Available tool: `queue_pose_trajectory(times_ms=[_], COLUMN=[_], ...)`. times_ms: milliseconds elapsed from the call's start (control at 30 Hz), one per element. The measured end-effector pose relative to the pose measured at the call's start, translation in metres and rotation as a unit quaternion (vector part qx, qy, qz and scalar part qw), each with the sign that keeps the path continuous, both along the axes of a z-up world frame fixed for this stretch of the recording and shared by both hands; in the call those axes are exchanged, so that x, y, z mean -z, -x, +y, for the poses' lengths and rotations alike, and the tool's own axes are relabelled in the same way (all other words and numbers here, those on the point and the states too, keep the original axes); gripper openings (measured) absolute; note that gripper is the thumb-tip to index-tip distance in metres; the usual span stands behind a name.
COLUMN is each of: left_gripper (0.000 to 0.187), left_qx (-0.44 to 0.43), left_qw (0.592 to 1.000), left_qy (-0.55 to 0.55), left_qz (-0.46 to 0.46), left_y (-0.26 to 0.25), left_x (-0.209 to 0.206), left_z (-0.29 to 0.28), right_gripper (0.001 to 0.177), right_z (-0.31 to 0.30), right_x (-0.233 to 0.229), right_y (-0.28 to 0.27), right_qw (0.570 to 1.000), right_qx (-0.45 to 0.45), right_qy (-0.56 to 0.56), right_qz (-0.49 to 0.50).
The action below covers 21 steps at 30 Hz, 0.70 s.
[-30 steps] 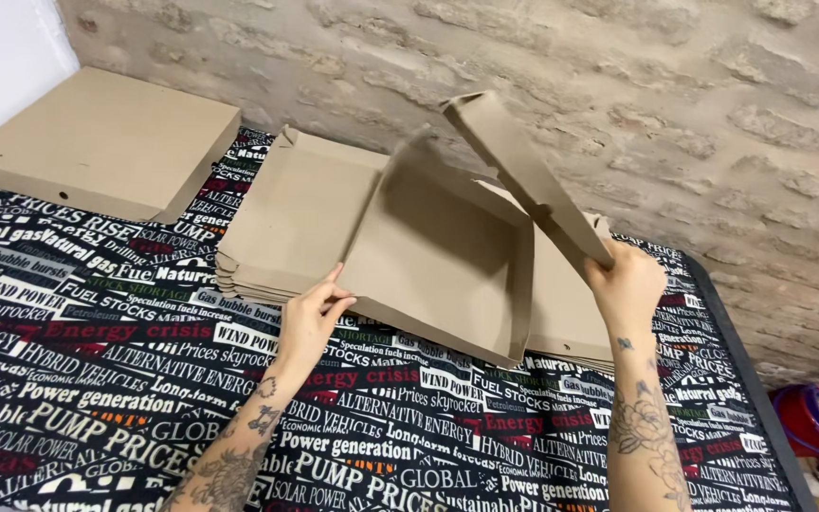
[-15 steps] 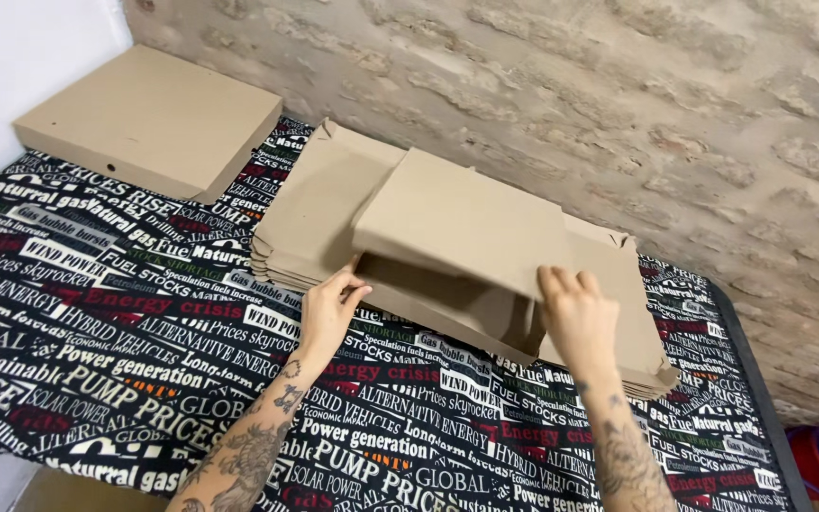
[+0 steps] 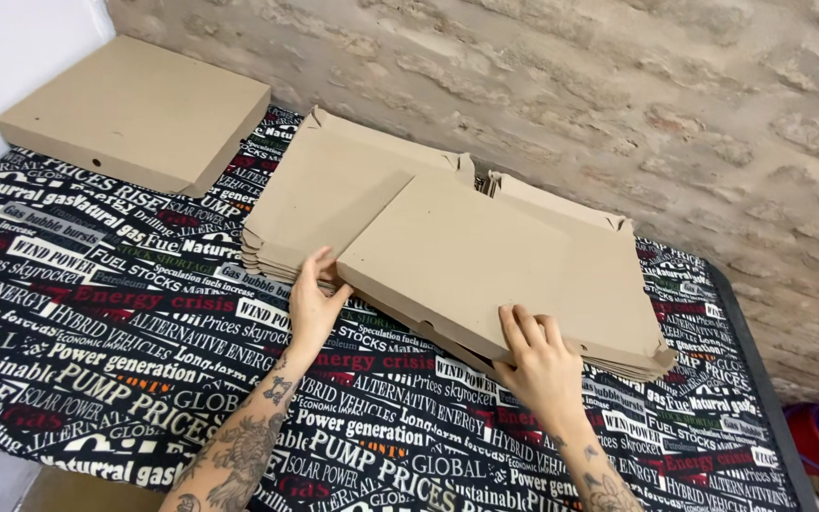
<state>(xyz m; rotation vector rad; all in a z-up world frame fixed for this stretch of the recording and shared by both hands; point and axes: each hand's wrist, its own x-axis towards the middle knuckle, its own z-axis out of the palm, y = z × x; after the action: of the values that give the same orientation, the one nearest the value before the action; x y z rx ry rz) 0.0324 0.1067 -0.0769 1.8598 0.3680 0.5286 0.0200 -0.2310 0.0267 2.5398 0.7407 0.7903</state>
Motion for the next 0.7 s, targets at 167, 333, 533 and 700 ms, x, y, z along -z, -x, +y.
queue_pose_trajectory(times_ms=[167, 333, 533, 700], left_gripper=[0.086, 0.065, 0.059, 0.062], left_qx=[0.039, 0.078, 0.08, 0.08], left_qw=[0.992, 0.988, 0.982, 0.991], left_qy=[-0.074, -0.063, -0.071, 0.047], left_qz=[-0.092, -0.117, -0.156, -0.1], left_y=[0.0, -0.003, 0.0, -0.004], left_x=[-0.004, -0.005, -0.004, -0.003], left_z=[0.001, 0.0, 0.004, 0.006], right_gripper=[0.087, 0.076, 0.098, 0.106], right_z=[-0.005, -0.011, -0.021, -0.022], right_x=[-0.002, 0.015, 0.054, 0.056], right_y=[0.013, 0.03, 0.041, 0.048], right_qw=[0.997, 0.984, 0.915, 0.704], right_qx=[0.008, 0.019, 0.077, 0.111], right_qy=[-0.022, -0.112, -0.358, -0.627], right_qz=[0.073, 0.138, 0.167, 0.313])
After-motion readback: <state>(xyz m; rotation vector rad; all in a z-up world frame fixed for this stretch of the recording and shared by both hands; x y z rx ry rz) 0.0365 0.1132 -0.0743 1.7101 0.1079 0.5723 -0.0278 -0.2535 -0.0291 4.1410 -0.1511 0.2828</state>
